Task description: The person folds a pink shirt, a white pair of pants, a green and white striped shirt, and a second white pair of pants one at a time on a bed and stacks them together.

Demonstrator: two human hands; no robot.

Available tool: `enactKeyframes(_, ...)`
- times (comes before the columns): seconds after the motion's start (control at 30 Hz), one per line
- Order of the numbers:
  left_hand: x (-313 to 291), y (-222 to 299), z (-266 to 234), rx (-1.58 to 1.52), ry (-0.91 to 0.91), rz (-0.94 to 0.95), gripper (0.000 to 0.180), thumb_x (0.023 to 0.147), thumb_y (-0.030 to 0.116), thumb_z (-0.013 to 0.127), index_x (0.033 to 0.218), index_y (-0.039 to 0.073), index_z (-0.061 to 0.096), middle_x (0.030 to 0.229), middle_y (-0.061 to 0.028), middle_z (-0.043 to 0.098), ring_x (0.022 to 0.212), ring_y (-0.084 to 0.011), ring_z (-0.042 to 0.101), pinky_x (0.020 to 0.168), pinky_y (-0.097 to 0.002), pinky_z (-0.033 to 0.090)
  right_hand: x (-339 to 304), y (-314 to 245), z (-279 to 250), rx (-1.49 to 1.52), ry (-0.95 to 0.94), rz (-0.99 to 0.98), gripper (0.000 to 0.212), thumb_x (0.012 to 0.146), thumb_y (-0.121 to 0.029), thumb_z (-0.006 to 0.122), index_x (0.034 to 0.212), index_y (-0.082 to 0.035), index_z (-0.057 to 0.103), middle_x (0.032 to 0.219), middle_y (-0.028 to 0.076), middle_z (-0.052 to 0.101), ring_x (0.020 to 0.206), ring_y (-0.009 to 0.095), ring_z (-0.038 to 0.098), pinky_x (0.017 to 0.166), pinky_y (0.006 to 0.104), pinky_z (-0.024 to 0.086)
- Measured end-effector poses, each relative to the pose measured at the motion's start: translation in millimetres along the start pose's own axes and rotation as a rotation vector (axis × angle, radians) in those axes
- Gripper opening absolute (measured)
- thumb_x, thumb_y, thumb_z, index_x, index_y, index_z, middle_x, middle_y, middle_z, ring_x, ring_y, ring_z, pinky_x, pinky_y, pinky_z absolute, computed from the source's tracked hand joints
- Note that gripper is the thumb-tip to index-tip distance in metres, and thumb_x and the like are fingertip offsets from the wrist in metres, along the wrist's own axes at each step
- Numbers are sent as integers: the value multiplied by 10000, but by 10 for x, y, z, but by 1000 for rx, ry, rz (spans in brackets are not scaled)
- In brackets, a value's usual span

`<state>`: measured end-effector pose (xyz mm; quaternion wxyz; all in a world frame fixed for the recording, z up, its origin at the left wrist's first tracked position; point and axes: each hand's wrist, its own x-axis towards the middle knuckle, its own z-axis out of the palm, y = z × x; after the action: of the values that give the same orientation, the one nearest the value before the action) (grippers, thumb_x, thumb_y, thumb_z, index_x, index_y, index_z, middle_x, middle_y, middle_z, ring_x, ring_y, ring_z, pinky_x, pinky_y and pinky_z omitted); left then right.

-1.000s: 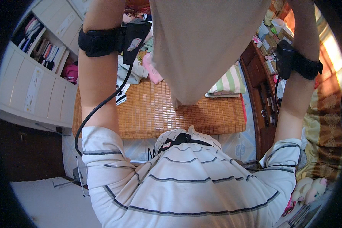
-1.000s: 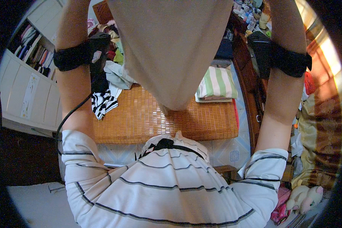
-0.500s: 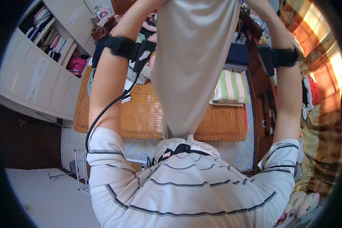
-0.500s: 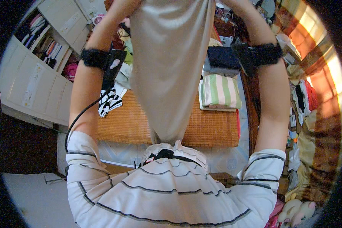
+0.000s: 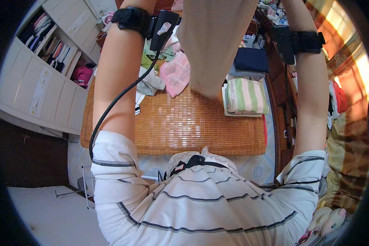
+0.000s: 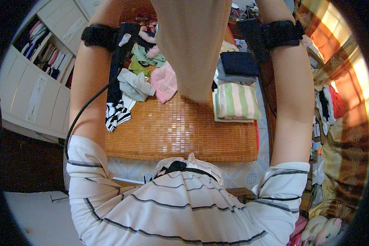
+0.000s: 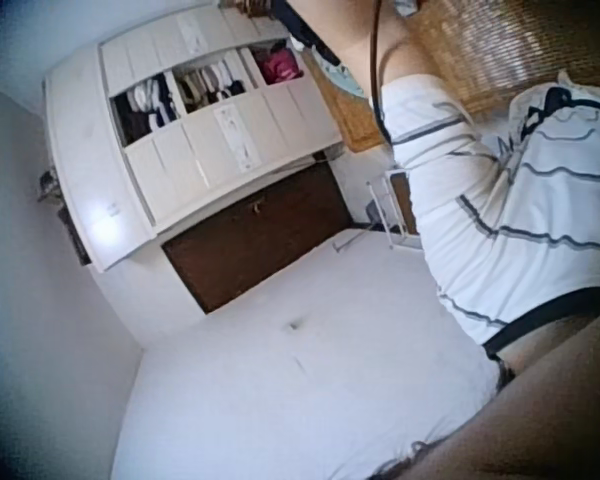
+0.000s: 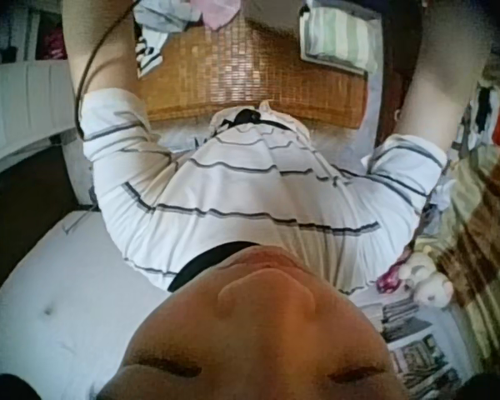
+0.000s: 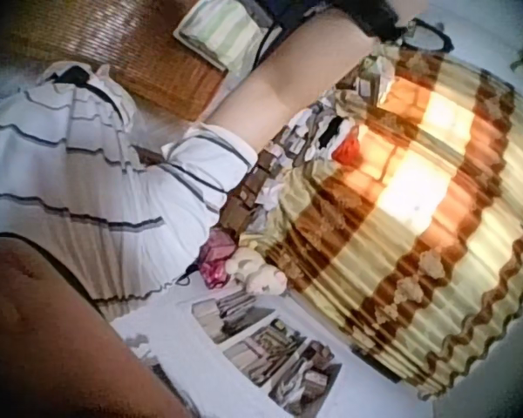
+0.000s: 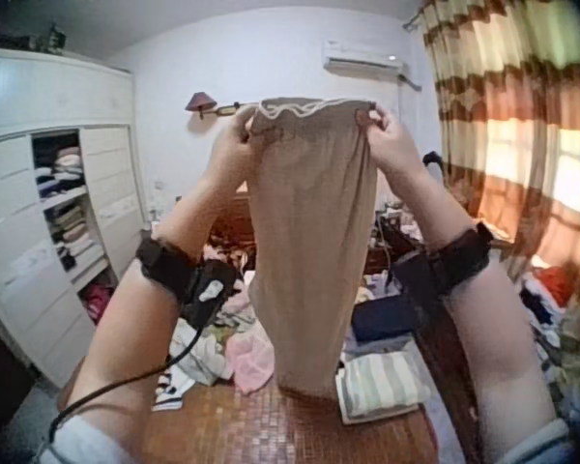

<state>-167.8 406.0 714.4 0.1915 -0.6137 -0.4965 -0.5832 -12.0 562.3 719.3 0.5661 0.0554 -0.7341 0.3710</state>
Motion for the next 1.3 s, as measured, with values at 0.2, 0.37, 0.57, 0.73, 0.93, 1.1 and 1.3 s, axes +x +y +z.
enactKeyframes(0.2, -55, 403, 183, -227, -51, 13, 353, 797, 181, 604, 1082, 2, 498, 839, -113, 625, 763, -135, 572, 633, -253, 451, -162, -296, -368, 31, 59, -55, 263, 892, -158, 435, 1105, -8, 471, 935, 42, 560, 839, 95, 490, 734, 225, 395)
enactKeyframes(0.37, -853, 160, 190, -374, -215, -125, 317, 778, 126, 587, 1073, 34, 515, 914, -51, 600, 804, -125, 550, 700, -255, 439, -996, -570, -528, -216, 24, 122, 363, 876, -195, 466, 1179, 1, 423, 1063, 91, 524, 941, 159, 481, 848, 260, 371)
enactKeyframes(0.57, -2629, 545, 44, -395, -668, -525, 425, 749, 35, 535, 1166, 38, 455, 973, -53, 540, 877, -139, 514, 785, -273, 421, -2758, -373, -530, 9, -518, 545, 217, 805, -43, 500, 1019, -28, 530, 888, 7, 541, 829, 84, 508, 726, 233, 418)
enactKeyframes(0.73, -4011, 652, 92, -577, -1016, -882, 296, 789, 71, 579, 1071, 27, 501, 966, -43, 545, 890, -111, 495, 785, -259, 415, -4096, -362, -443, 365, -687, 1112, 190, 817, -65, 538, 1006, -49, 543, 801, -20, 531, 753, 54, 486, 661, 212, 420)
enactKeyframes(0.93, -5131, 871, 160, -932, -1130, -1286, 315, 808, 106, 580, 1088, 14, 469, 956, -23, 542, 895, -88, 478, 792, -241, 401, -5202, -518, -433, 398, -855, 1447, 200, 834, -120, 550, 1027, -66, 543, 784, -49, 516, 700, 37, 438, 612, 191, 385)
enactKeyframes(1.1, -5328, 1006, 150, -1171, -1082, -1494, 339, 821, 141, 575, 1105, 7, 448, 962, -6, 525, 922, -77, 453, 814, -230, 381, -5537, -624, -412, 702, -694, 1730, 212, 845, -158, 541, 1031, -55, 539, 844, -41, 510, 768, 55, 433, 661, 204, 376)
enactKeyframes(1.3, -5723, 322, 371, -509, -924, -1380, 515, 745, 358, 650, 1079, 17, 456, 785, -22, 503, 677, -91, 420, 571, -257, 390, -5256, 140, -266, 176, -695, 1440, 213, 846, -152, 531, 1024, -35, 542, 879, -15, 537, 802, 74, 483, 712, 226, 418)
